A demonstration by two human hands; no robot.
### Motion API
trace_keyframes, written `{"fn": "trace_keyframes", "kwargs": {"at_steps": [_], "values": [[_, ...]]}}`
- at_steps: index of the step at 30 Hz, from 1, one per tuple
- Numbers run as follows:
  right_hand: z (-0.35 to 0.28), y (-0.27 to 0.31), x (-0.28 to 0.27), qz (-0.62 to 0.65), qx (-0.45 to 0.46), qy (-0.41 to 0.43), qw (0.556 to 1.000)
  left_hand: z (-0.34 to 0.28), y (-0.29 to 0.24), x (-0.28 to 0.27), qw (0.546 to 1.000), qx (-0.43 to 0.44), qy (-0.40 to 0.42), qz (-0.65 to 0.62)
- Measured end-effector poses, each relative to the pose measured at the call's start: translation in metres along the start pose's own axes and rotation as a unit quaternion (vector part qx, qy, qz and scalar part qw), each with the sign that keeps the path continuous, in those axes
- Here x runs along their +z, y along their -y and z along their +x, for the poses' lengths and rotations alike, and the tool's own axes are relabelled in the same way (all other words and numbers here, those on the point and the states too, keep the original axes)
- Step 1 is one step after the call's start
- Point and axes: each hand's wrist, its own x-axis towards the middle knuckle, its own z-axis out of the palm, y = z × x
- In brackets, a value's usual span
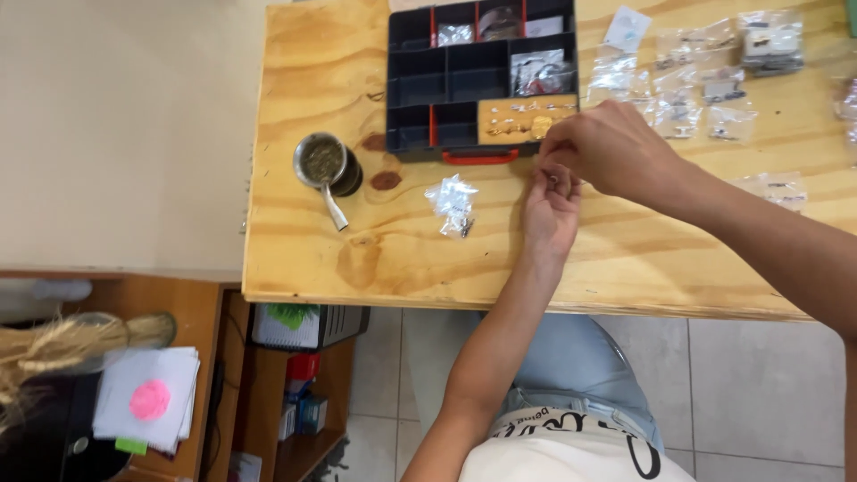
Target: Picking up small jewelry components from an organizer and placing them into small plastic bags.
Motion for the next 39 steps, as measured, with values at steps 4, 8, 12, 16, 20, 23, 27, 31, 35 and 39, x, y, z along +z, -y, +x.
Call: {"fn": "trace_keyframes", "kwargs": {"at_steps": [4, 8, 12, 16, 20, 23, 27, 31, 35, 39], "values": [[-0.009, 0.001, -0.004, 0.012, 0.012, -0.017, 1.0, -0.005, -0.002, 0.006, 0.999, 0.02, 0.012, 0.046], [-0.028, -0.007, -0.014, 0.064, -0.047, -0.112, 0.991, -0.034, -0.011, 0.034, 0.994, 0.033, 0.054, 0.09], [-0.062, -0.024, -0.009, 0.073, -0.051, -0.24, 0.967, -0.057, -0.026, 0.053, 0.995, 0.035, 0.059, 0.079], [-0.063, -0.07, 0.064, -0.002, -0.071, -0.295, 0.953, -0.08, -0.042, 0.065, 0.99, 0.045, 0.062, 0.119], [-0.065, -0.071, 0.109, -0.127, -0.096, -0.316, 0.935, -0.094, -0.052, 0.065, 0.979, 0.032, 0.135, 0.15], [-0.069, -0.052, 0.095, -0.043, -0.088, -0.296, 0.95, -0.107, -0.057, 0.076, 0.977, 0.017, 0.135, 0.163], [-0.071, -0.02, 0.078, 0.128, -0.108, -0.362, 0.917, -0.125, -0.06, 0.092, 0.97, -0.002, 0.155, 0.185], [-0.062, 0.013, 0.071, 0.192, -0.119, -0.37, 0.901, -0.139, -0.059, 0.109, 0.957, 0.014, 0.17, 0.233], [-0.054, 0.022, 0.068, 0.176, -0.098, -0.384, 0.901, -0.145, -0.06, 0.119, 0.932, 0.043, 0.181, 0.312], [-0.049, 0.021, 0.043, 0.231, -0.115, -0.403, 0.878, -0.142, -0.06, 0.153, 0.902, 0.04, 0.238, 0.358]]}}
